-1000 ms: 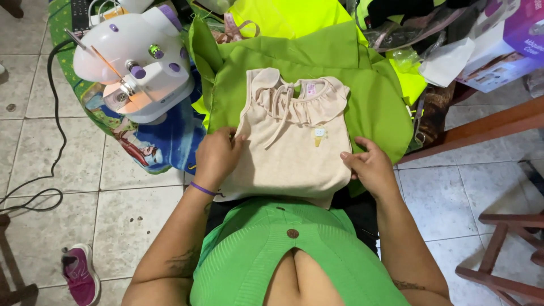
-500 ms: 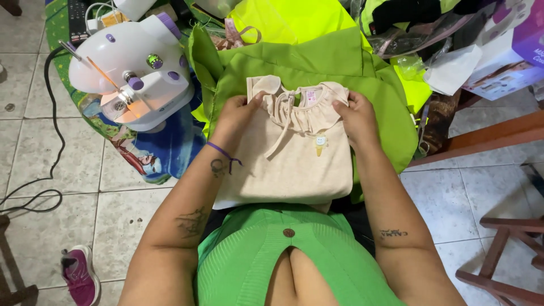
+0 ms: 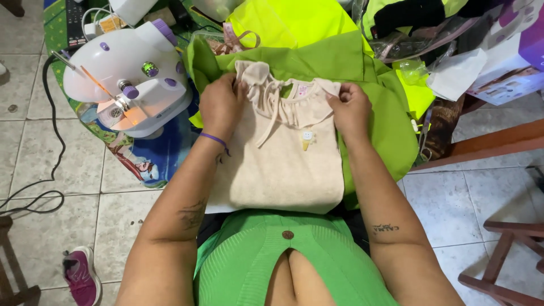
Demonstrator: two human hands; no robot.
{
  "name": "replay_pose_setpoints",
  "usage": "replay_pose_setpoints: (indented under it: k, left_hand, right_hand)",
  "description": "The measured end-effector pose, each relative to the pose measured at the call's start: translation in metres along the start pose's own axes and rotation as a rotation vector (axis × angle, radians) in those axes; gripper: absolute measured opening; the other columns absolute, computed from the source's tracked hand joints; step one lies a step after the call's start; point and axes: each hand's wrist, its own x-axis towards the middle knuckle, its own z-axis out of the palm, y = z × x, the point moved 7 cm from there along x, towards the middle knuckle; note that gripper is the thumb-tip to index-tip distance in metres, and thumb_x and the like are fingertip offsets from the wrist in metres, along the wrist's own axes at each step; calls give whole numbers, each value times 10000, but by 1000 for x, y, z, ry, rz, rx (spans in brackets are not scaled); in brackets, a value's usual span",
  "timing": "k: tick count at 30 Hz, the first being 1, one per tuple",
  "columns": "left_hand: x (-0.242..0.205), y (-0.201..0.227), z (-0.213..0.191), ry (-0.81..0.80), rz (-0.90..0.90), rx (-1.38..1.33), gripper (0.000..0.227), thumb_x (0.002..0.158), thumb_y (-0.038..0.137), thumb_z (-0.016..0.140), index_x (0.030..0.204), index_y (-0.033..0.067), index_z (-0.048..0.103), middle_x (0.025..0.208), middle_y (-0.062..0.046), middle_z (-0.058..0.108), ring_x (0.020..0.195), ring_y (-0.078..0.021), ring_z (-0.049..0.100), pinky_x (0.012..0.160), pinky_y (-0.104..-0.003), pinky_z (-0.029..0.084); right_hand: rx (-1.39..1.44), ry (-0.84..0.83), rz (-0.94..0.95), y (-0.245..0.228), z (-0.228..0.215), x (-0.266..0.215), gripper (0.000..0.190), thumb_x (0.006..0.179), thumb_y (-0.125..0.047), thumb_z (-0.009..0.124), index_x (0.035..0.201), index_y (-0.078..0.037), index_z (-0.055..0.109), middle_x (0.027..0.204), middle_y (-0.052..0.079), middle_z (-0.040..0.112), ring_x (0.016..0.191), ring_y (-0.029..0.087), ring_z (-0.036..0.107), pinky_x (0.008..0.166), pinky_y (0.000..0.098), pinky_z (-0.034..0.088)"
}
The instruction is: The person is inspecting fabric and applying a cleaning agent to remove spots or threads from a small garment.
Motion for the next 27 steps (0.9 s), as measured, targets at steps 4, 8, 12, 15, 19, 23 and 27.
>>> replay_pose_setpoints:
  k: [4,8,12,15,19,23,27]
  left_hand:
    - [4,-22,28,-108,-35,119,362,1040,428,638,1220,130,738,945,-183,793,986,-462,772,831,-616,626]
    - [1,-25,29,-118,-38,111,365,1030,399,665,1258,119,721,984,-205,794,1021,-472,765,853,-617,624]
    - [-12,-18,15,79,82,79,434,1032,315,721,1379,58,678,1030,-246,748,1015,-477,754,843,-586,622]
    - [-59,2,-31,230,311,4,430,992,111,747,1401,6,666,1173,-245,713,1125,-448,724,956,-522,594]
    - [-129,-14,-69,191,307,-63,307,1028,92,712,1327,26,729,1154,-178,727,1099,-406,737,938,-484,594]
    - [-185,-70,-67,116,141,-64,212,1054,256,737,1204,116,792,999,-84,787,929,-291,784,782,-425,622]
    - [-220,-92,-59,-12,-65,-93,224,987,367,804,1083,166,828,858,-28,795,829,-263,798,733,-392,608]
  right_hand:
    - [-255,-9,81,18,6,10,376,870,-438,897,1175,-268,757,950,-85,808,941,201,793,822,381,631]
    - [-323,16,58,12,2,8,405,865,-428,905,1184,-254,725,961,-82,810,968,216,793,857,416,624]
    - [-306,-86,24,6,-9,-5,500,951,-407,817,1350,-174,627,1164,20,807,1043,239,787,904,452,624]
    - [-106,-167,-96,-32,-40,-58,543,1015,-157,781,1463,14,527,1341,291,709,1147,455,730,909,558,626]
    - [-87,-220,-48,-15,-73,-116,476,1020,-96,764,1440,38,586,1253,306,729,1076,467,747,862,560,634]
    - [-198,-291,121,49,-90,-161,334,936,-233,838,1220,-68,782,1059,163,826,943,309,801,813,443,625]
    - [-316,-395,236,88,-85,-188,296,951,-381,803,1083,-122,861,840,103,853,840,265,823,780,392,617]
